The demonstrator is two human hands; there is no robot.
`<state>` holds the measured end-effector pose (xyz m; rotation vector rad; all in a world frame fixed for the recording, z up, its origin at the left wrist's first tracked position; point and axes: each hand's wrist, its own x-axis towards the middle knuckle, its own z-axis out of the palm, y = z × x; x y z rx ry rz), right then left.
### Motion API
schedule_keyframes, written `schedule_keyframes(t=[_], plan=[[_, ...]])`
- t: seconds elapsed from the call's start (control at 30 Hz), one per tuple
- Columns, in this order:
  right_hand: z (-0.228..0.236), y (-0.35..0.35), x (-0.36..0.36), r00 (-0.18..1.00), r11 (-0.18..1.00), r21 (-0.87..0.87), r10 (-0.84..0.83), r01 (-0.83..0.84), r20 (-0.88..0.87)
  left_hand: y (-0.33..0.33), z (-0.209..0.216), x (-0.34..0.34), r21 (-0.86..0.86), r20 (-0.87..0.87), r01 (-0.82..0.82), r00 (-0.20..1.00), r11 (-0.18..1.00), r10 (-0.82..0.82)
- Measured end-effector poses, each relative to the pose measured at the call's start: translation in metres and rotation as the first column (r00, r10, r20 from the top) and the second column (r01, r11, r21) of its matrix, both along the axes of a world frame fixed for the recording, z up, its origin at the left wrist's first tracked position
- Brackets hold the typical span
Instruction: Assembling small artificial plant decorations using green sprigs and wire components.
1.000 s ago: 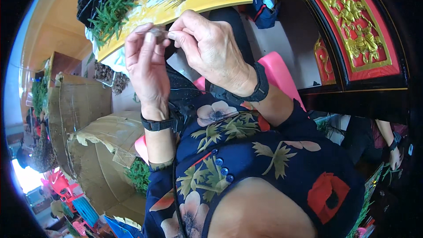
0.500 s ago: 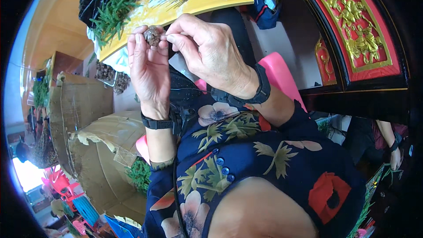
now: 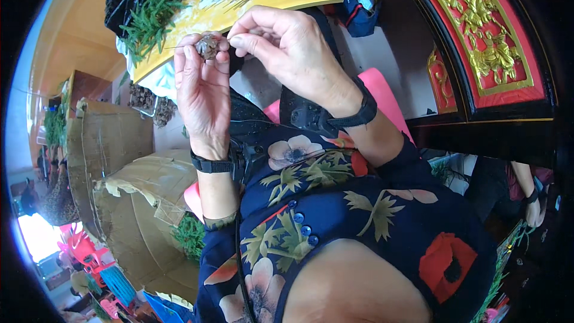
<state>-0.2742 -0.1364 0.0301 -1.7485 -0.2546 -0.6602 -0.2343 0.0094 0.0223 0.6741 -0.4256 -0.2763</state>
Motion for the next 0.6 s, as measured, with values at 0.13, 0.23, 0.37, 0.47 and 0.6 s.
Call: schedule_keyframes(t=[0.13, 0.23, 0.37, 0.47, 0.6], plan=[[0.003, -0.007, 0.000, 0.998, 0.998, 0.049, 0.042, -0.039, -0.048, 0.000, -0.001, -0.001, 0.018, 0.018, 0.036, 0.999, 0.999, -0.036], [0.008, -0.012, -0.002, 1.000, 1.000, -0.003, 0.026, -0.026, -0.005, 0.000, 0.000, 0.000, 0.024, 0.034, 0.088, 0.995, 0.996, -0.089], [0.016, -0.013, -0.006, 0.997, 0.995, -0.095, -0.009, 0.016, 0.072, 0.008, 0.003, 0.004, 0.060, 0.076, 0.174, 0.981, 0.983, -0.179], [0.019, -0.018, -0.007, 0.994, 0.984, -0.169, -0.039, 0.055, 0.100, 0.010, 0.002, 0.009, 0.118, 0.085, 0.269, 0.956, 0.956, -0.280], [0.020, -0.021, -0.010, 0.987, 0.948, -0.300, -0.061, 0.104, 0.147, 0.018, 0.006, 0.014, 0.167, 0.043, 0.440, 0.891, 0.883, -0.452]])
